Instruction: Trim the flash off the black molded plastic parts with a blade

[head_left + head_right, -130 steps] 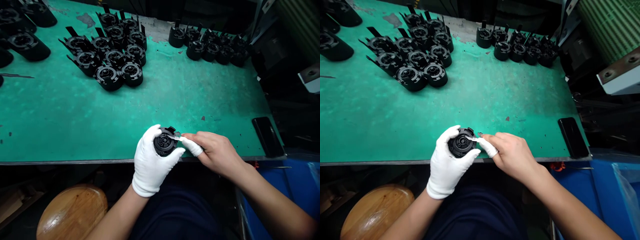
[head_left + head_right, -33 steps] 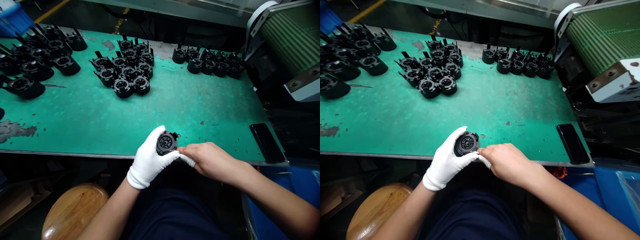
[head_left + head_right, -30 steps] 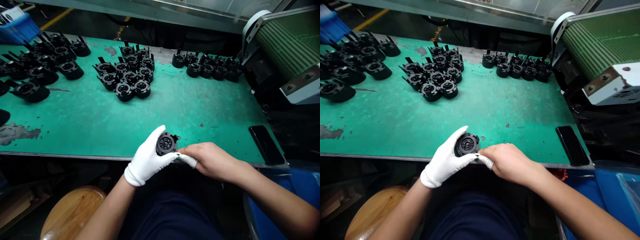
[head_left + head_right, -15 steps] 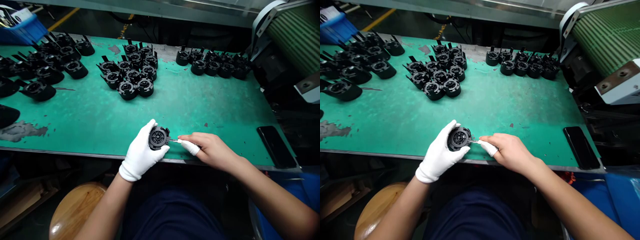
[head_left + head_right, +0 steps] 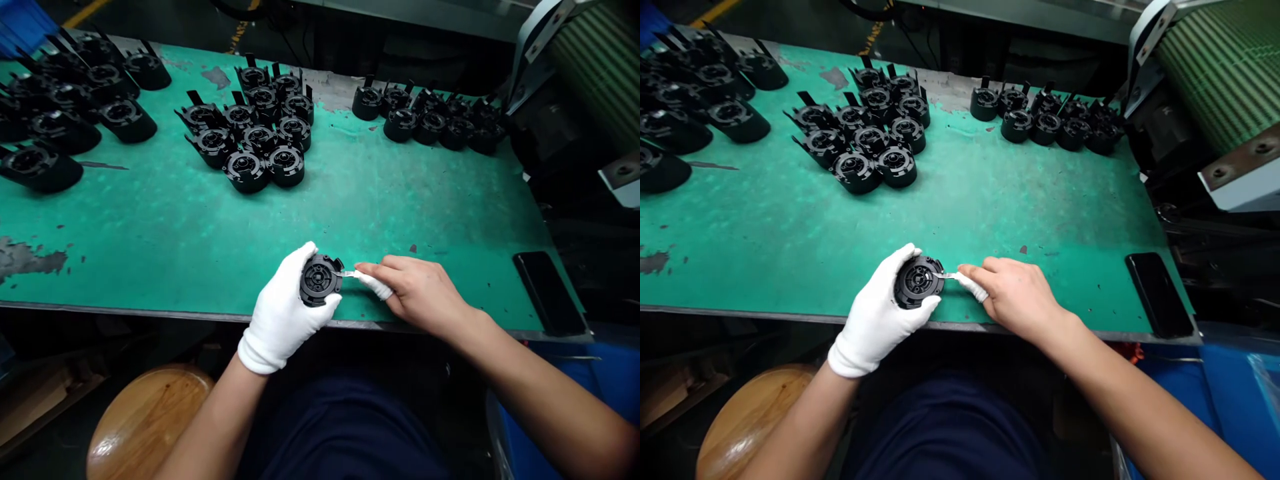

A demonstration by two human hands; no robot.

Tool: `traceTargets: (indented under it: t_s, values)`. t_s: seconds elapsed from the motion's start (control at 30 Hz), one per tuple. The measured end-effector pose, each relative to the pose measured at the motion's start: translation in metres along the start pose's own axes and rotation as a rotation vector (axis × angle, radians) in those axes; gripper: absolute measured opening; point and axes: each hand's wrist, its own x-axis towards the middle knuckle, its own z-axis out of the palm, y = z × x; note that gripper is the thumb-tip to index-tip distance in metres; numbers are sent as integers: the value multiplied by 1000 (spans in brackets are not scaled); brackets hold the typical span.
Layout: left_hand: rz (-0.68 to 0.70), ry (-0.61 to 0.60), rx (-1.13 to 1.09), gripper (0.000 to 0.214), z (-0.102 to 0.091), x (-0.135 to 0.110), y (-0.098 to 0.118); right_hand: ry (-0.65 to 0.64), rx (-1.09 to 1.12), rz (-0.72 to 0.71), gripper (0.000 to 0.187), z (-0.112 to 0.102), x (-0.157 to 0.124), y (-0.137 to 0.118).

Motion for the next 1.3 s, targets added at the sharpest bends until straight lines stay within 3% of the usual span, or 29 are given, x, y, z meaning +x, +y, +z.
traceTargets:
  t_s: [0.2, 0.47, 0.6, 0.77, 1.07, 1.17, 1.3]
  values:
    - [-1, 52, 23, 79, 6, -3, 0, 6, 45, 12, 49, 4, -4, -3]
    - [-28, 225, 53, 73, 22, -7, 10, 77, 31, 98, 40, 8, -3, -17]
    - [-16, 215, 50, 74, 23, -7, 11, 81, 133, 77, 38, 9, -5, -19]
    - [-9, 238, 59, 72, 24, -8, 13, 57, 48, 93, 39, 7, -3, -22]
    - [-39, 390, 110, 72, 46, -17, 23, 121, -23, 185, 39, 14, 3, -33]
    - [-23, 330, 50, 76, 40, -17, 19, 141, 107, 148, 38, 15, -3, -28]
    - [63, 107, -47, 78, 19, -14, 10, 56, 275, 81, 40, 9, -18, -17]
